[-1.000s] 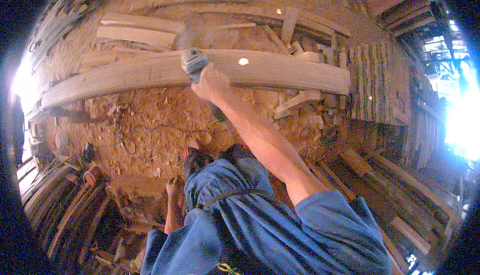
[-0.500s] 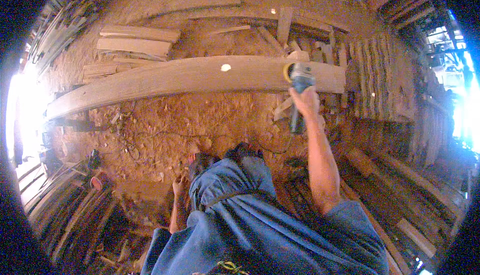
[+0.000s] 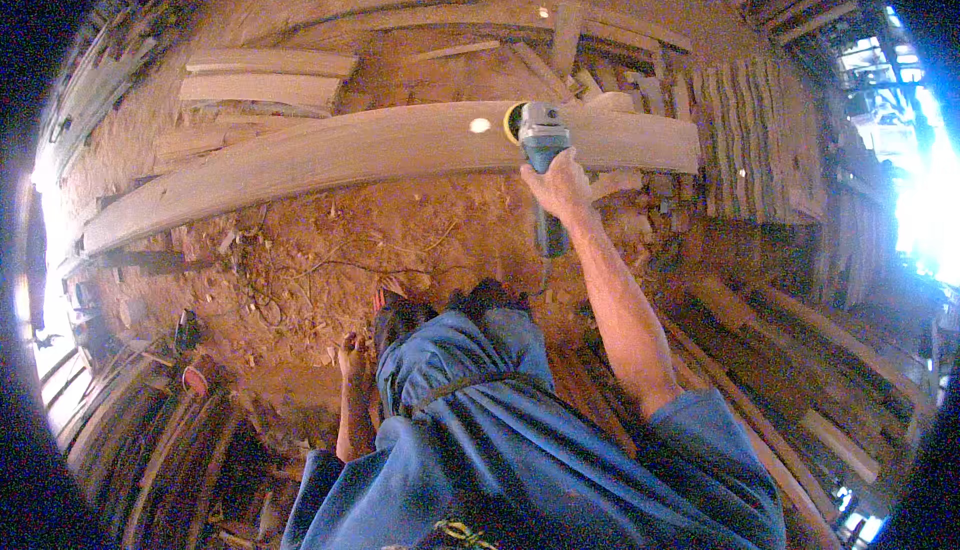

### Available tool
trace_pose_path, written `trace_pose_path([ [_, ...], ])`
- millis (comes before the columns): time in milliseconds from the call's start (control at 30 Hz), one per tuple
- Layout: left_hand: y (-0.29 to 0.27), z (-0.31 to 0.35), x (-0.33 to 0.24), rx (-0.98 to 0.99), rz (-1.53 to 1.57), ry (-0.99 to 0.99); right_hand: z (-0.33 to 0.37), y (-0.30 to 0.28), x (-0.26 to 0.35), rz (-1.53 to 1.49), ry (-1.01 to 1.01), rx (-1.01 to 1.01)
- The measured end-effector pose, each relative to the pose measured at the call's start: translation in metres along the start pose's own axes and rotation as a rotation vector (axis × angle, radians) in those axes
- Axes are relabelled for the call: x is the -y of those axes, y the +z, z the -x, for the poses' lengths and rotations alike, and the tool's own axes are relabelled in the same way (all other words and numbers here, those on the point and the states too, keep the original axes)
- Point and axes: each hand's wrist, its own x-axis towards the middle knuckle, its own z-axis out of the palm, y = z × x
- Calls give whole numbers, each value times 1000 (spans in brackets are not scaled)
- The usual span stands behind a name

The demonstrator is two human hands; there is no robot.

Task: The person uses a chisel and mallet to carve a long wooden plank, then switches to an angle grinder to sand its surface. The person holds the plank with one hand while operating the tools with the other.

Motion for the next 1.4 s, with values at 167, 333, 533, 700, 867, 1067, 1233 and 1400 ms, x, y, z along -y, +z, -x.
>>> trace_pose_path([
  [167,-67,-14,17,-4,15,-76,30,44,117,14,-69,90],
  [333,-135,5,16,-28,180,-106,47,87,217,-8,-180,116],
  [533,-176,16,48,-48,272,-100,65,120,297,55,-291,199],
  [700,-161,-2,67,78,-199,209,71,118,309,56,-407,164],
  [867,-124,-4,17,12,187,-161,56,74,211,-35,-201,172],
  [1067,-75,27,-38,-37,1,16,24,4,19,-19,124,20],
  [1233,-61,45,-48,-3,-24,-43,7,-37,-86,-80,253,-116],
  [1400,-68,46,-56,34,-189,-142,14,-21,-73,-87,130,-58],
])
